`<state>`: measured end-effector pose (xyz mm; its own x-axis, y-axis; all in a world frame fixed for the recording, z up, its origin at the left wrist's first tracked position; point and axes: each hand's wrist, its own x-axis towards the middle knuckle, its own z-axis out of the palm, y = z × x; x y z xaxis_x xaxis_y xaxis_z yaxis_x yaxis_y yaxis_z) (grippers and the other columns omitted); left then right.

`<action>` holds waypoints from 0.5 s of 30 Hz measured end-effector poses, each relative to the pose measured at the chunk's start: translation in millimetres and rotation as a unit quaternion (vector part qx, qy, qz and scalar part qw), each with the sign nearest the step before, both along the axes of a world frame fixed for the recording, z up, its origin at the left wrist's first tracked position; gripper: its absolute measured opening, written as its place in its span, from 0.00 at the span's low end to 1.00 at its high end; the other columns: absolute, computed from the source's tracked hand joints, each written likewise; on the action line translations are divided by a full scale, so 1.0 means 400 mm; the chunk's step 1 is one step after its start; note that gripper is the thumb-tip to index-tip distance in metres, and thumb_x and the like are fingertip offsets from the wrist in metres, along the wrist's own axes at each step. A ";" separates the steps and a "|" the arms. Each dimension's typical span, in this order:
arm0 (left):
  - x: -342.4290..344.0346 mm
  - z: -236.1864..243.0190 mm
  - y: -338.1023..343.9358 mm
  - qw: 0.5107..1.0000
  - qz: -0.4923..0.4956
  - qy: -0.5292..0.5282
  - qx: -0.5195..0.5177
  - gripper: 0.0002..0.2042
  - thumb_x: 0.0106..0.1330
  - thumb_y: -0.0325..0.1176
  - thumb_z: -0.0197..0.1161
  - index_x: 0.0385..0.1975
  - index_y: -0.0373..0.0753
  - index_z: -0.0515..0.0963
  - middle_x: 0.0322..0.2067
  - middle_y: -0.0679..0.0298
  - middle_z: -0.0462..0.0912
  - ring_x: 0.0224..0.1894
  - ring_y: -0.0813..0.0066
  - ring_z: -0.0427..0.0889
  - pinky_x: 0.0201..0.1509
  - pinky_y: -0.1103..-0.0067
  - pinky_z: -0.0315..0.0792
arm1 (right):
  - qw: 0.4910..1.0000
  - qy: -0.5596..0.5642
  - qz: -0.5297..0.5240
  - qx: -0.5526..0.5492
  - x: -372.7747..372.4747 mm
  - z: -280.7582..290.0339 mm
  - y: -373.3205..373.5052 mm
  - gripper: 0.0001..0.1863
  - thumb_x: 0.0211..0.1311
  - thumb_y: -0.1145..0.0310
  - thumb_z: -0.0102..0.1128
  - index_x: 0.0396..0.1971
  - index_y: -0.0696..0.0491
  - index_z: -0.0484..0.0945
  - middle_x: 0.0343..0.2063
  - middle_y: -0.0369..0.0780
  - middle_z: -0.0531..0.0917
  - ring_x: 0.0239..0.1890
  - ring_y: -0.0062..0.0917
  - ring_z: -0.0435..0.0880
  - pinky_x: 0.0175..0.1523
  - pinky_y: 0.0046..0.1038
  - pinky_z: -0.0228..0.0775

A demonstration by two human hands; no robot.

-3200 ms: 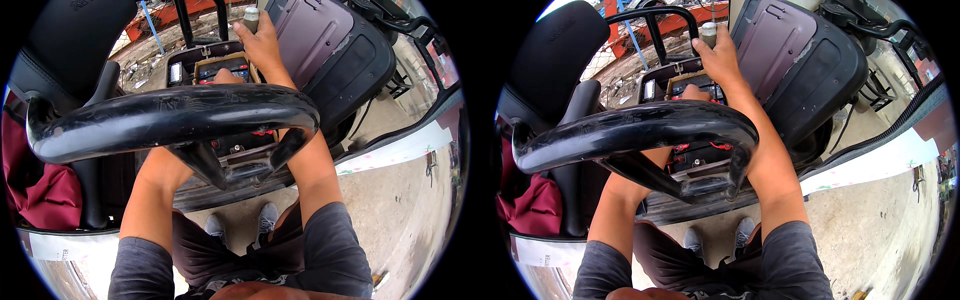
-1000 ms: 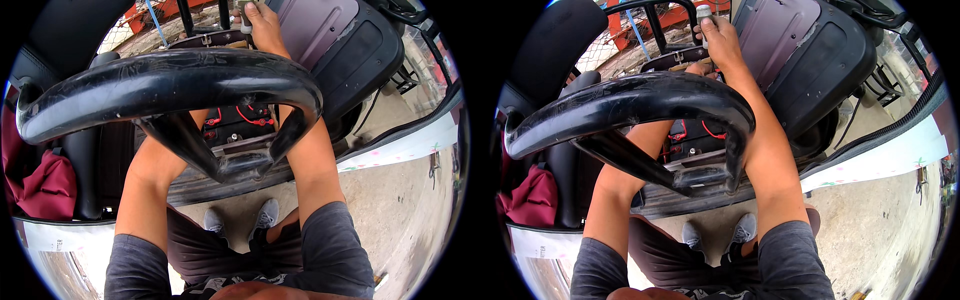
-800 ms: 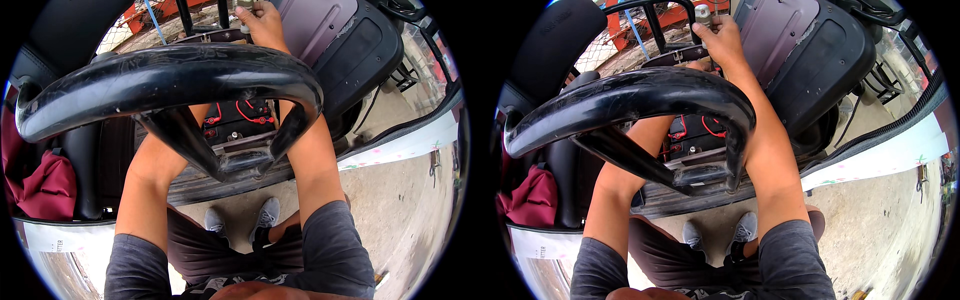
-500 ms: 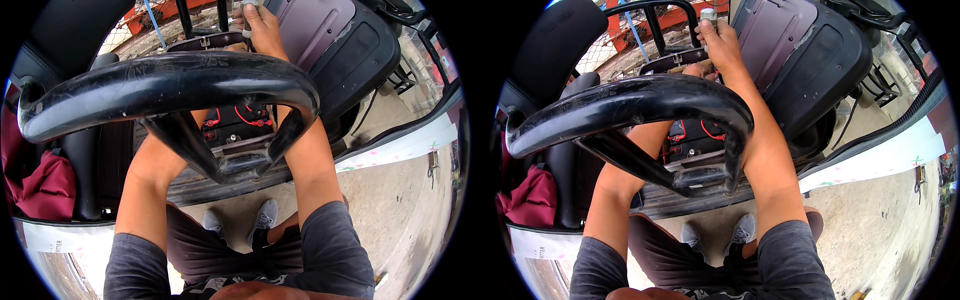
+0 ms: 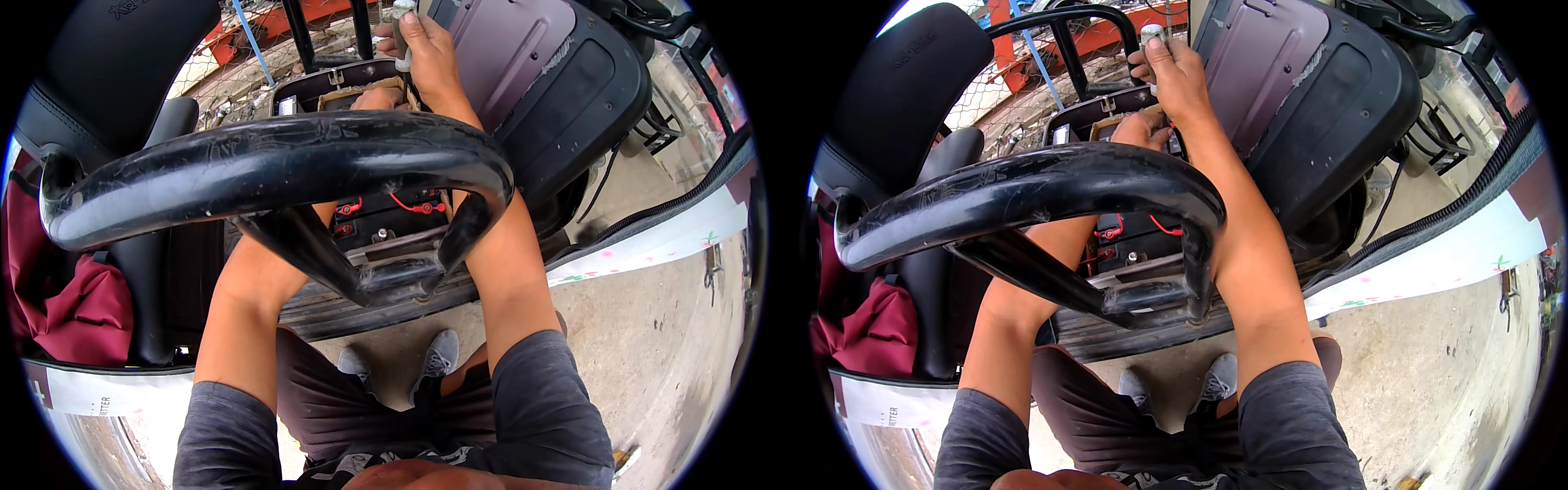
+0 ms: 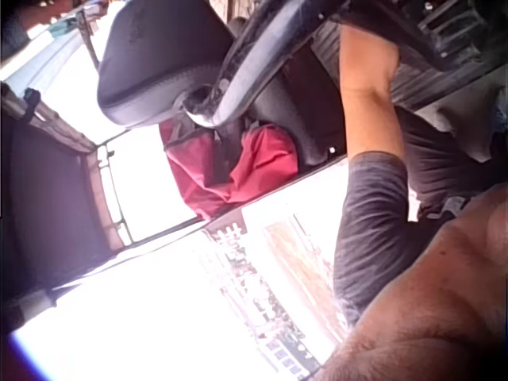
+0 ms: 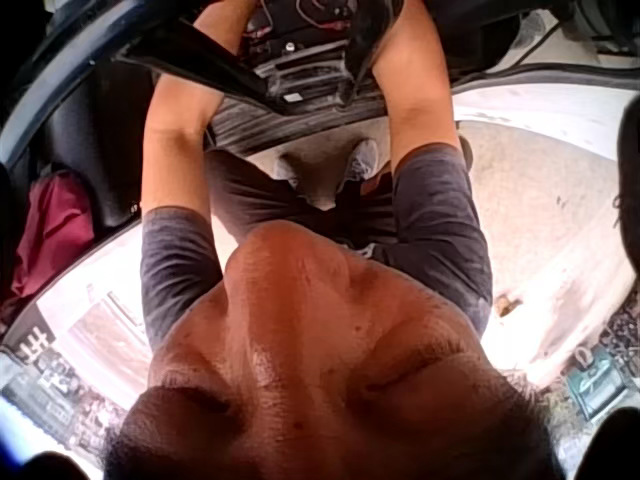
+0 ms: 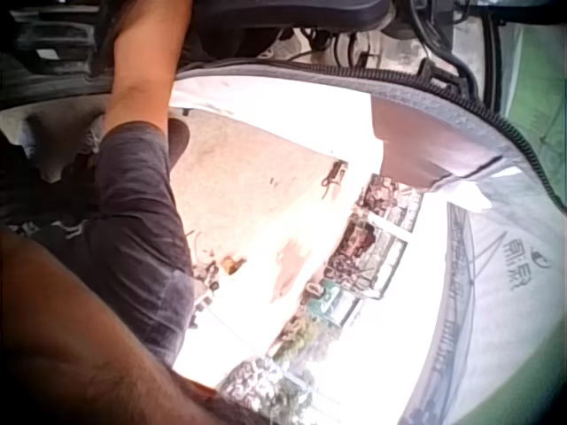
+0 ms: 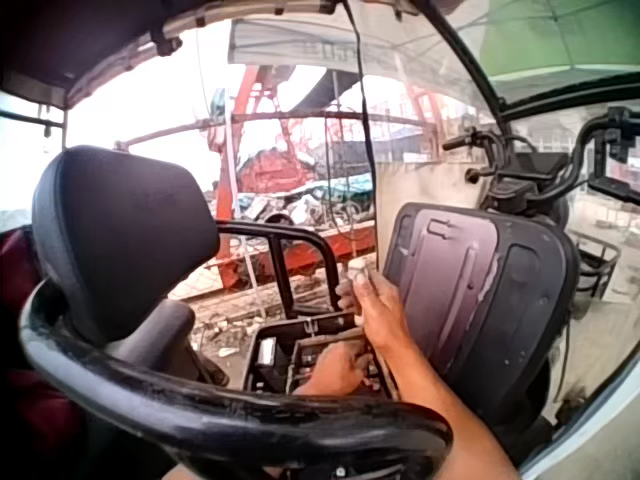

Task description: The person works on a vehicle's battery compartment, using a tool to tighten or loosen connections on the battery terminals. They repeatedly adjust the wires and components within the compartment.

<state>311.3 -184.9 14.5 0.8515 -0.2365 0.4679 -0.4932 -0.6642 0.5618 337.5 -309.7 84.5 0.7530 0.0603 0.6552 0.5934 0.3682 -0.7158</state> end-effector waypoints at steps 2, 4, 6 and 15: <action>-0.001 0.001 -0.006 1.000 0.014 0.005 0.003 0.13 0.64 0.37 0.68 0.35 0.30 0.83 0.26 0.43 0.83 0.35 0.45 0.85 0.41 0.61 0.74 | 1.000 0.000 -0.022 -0.011 0.002 -0.001 -0.004 0.27 0.65 0.53 0.69 0.45 0.65 0.74 0.33 0.42 0.85 0.32 0.21 0.84 0.37 0.24 0.76; -0.017 0.016 -0.014 0.999 0.028 0.029 0.007 0.14 0.64 0.37 0.68 0.34 0.30 0.83 0.26 0.43 0.83 0.34 0.44 0.85 0.41 0.60 0.74 | 0.993 -0.008 -0.099 -0.069 -0.008 -0.005 -0.009 0.30 0.67 0.47 0.65 0.46 0.64 0.74 0.35 0.40 0.85 0.35 0.21 0.83 0.41 0.24 0.75; -0.059 0.064 0.005 0.996 0.056 0.068 0.017 0.14 0.64 0.38 0.68 0.33 0.30 0.83 0.25 0.43 0.82 0.33 0.43 0.84 0.41 0.60 0.74 | 0.987 -0.010 -0.136 -0.086 -0.006 -0.005 0.018 0.29 0.68 0.48 0.65 0.46 0.63 0.74 0.35 0.40 0.85 0.34 0.21 0.83 0.40 0.23 0.75; -0.010 0.017 -0.009 0.999 0.032 0.030 0.027 0.16 0.65 0.39 0.68 0.35 0.28 0.82 0.29 0.42 0.83 0.36 0.45 0.85 0.43 0.59 0.72 | 0.999 -0.003 -0.048 -0.009 0.007 -0.006 -0.007 0.29 0.64 0.50 0.69 0.43 0.65 0.75 0.30 0.42 0.85 0.31 0.20 0.83 0.35 0.23 0.75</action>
<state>307.3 -188.5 21.4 0.8922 -0.2031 0.4034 -0.4143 -0.7234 0.5523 340.2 -312.6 82.2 0.7522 -0.0004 0.6590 0.6292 0.2975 -0.7180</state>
